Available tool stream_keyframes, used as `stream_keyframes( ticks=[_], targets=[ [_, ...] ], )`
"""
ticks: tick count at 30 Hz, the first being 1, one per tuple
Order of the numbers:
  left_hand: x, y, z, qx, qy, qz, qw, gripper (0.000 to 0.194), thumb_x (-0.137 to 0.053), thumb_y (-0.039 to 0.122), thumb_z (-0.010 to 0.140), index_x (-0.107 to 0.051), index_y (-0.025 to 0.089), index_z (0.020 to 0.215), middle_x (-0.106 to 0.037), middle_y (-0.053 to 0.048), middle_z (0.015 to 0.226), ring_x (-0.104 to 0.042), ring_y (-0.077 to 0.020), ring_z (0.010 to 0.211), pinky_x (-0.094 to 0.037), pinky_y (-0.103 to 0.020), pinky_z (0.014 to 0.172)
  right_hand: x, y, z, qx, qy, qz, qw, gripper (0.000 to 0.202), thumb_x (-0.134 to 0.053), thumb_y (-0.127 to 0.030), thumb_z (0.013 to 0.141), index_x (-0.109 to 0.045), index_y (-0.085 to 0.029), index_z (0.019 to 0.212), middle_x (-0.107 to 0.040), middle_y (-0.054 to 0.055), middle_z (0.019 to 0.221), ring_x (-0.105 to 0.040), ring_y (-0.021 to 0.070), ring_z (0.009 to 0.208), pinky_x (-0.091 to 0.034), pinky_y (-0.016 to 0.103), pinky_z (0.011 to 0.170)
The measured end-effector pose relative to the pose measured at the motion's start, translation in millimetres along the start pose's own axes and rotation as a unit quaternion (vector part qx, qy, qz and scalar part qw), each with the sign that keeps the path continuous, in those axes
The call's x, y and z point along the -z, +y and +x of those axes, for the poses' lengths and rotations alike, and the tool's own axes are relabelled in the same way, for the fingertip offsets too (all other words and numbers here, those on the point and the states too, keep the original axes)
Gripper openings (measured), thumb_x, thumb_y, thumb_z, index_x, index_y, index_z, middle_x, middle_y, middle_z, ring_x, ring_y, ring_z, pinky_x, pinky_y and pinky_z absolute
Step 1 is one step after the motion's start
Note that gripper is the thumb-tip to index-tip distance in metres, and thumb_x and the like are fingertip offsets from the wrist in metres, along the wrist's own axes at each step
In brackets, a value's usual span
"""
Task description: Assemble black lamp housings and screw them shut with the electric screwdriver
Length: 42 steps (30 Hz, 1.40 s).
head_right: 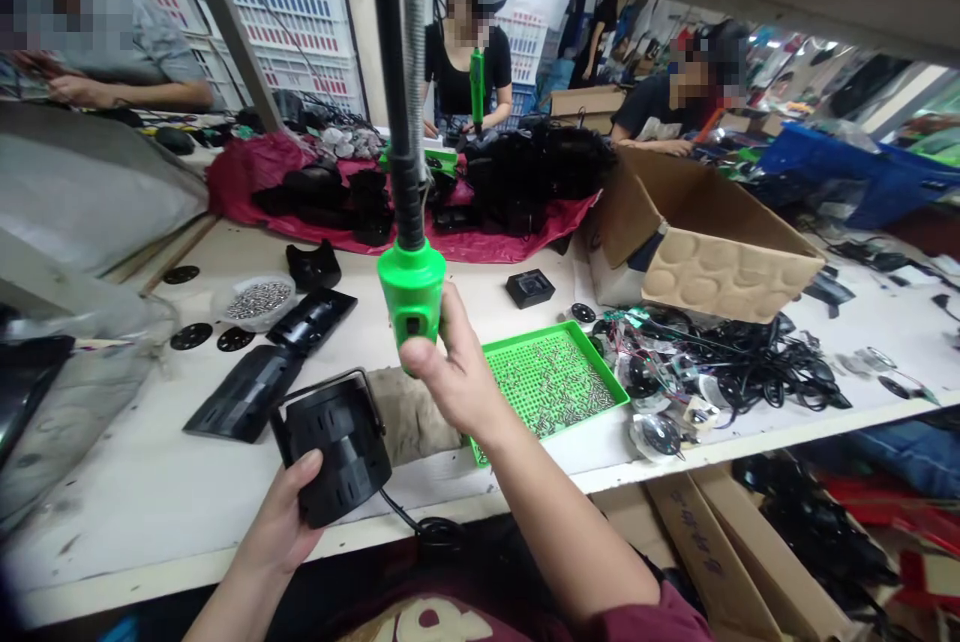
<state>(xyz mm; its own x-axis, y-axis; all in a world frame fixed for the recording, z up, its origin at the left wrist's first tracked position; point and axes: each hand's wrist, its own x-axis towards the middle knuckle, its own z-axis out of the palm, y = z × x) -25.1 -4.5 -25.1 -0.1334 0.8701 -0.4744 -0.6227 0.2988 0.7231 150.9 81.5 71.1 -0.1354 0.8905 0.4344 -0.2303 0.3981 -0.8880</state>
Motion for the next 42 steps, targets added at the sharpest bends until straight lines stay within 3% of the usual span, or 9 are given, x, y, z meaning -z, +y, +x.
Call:
stream_keyframes(
  ticks=[3, 6, 8, 15, 21, 28, 35, 42],
  targets=[
    [-4.8, 1.0, -0.6, 0.002, -0.001, 0.019, 1.0, 0.078, -0.085, 0.04, 0.055, -0.057, 0.016, 0.123, -0.073, -0.008, 0.096, -0.068, -0.0328, 0.097, -0.058, -0.042, 0.079, -12.5, -1.7, -2.9, 0.004, 0.032, 0.049, 0.998, 0.045, -0.069, -0.051, 0.078, -0.058, -0.025, 0.112, -0.056, -0.002, 0.078, -0.057, 0.0146, 0.068, -0.051, 0.033, 0.069],
    [-8.8, 0.7, 0.4, 0.003, -0.007, 0.04, 0.999, 0.089, -0.086, 0.04, 0.054, -0.05, 0.017, 0.131, -0.071, -0.01, 0.107, -0.065, -0.0347, 0.104, -0.057, -0.045, 0.082, -30.3, -11.3, -2.9, 0.056, 0.077, 0.147, 0.985, 0.047, -0.064, -0.061, 0.076, -0.06, -0.023, 0.104, -0.052, -0.005, 0.064, -0.048, 0.0099, 0.048, -0.045, 0.025, 0.047],
    [-10.8, -0.1, 1.6, -0.007, -0.006, 0.046, 0.999, 0.091, -0.086, 0.041, 0.054, -0.048, 0.017, 0.133, -0.069, -0.012, 0.112, -0.063, -0.0346, 0.106, -0.056, -0.045, 0.083, -40.3, -18.0, -2.3, 0.093, 0.098, 0.167, 0.977, 0.051, -0.062, -0.067, 0.072, -0.06, -0.023, 0.098, -0.051, -0.006, 0.059, -0.046, 0.0098, 0.044, -0.043, 0.024, 0.042],
    [-18.5, 1.1, 0.7, -0.001, 0.021, 0.049, 0.999, 0.088, -0.085, 0.042, 0.054, -0.049, 0.016, 0.131, -0.068, -0.012, 0.11, -0.065, -0.0329, 0.101, -0.058, -0.043, 0.078, -49.4, -18.5, -0.7, 0.125, 0.127, 0.148, 0.973, 0.055, -0.062, -0.072, 0.069, -0.061, -0.023, 0.093, -0.052, -0.006, 0.056, -0.047, 0.0099, 0.041, -0.048, 0.025, 0.043],
    [-27.4, -0.9, -6.2, -0.046, 0.042, 0.083, 0.995, 0.072, -0.082, 0.042, 0.055, -0.056, 0.016, 0.117, -0.07, -0.008, 0.096, -0.067, -0.0272, 0.086, -0.057, -0.039, 0.072, -49.0, -1.4, 0.3, 0.08, 0.111, 0.131, 0.982, 0.059, -0.058, -0.077, 0.067, -0.06, -0.022, 0.087, -0.051, -0.007, 0.051, -0.048, 0.0109, 0.038, -0.049, 0.027, 0.043],
    [-18.1, -6.9, 1.8, -0.071, 0.04, 0.149, 0.985, 0.074, -0.081, 0.047, 0.052, -0.058, 0.016, 0.115, -0.069, -0.009, 0.1, -0.065, -0.0296, 0.095, -0.054, -0.04, 0.08, -42.6, 6.6, -4.2, 0.057, 0.134, 0.149, 0.978, 0.063, -0.055, -0.084, 0.062, -0.056, -0.024, 0.08, -0.049, -0.008, 0.048, -0.047, 0.0102, 0.036, -0.049, 0.026, 0.042],
    [-22.7, -5.3, 1.9, -0.093, 0.024, 0.15, 0.984, 0.077, -0.079, 0.047, 0.059, -0.053, 0.018, 0.126, -0.067, -0.01, 0.11, -0.063, -0.0289, 0.102, -0.052, -0.04, 0.085, -46.3, 11.8, -7.1, 0.114, 0.114, 0.142, 0.977, 0.06, -0.061, -0.079, 0.063, -0.062, -0.023, 0.085, -0.054, -0.006, 0.052, -0.051, 0.0111, 0.039, -0.051, 0.027, 0.045],
    [-17.3, -12.8, 2.2, -0.087, 0.014, 0.141, 0.986, 0.075, -0.08, 0.047, 0.058, -0.055, 0.017, 0.122, -0.067, -0.011, 0.11, -0.061, -0.0311, 0.106, -0.049, -0.042, 0.091, -42.2, 4.3, -9.2, 0.087, 0.135, 0.139, 0.977, 0.065, -0.055, -0.082, 0.065, -0.062, -0.021, 0.085, -0.051, -0.007, 0.049, -0.048, 0.0106, 0.037, -0.05, 0.026, 0.043]
  ],
)
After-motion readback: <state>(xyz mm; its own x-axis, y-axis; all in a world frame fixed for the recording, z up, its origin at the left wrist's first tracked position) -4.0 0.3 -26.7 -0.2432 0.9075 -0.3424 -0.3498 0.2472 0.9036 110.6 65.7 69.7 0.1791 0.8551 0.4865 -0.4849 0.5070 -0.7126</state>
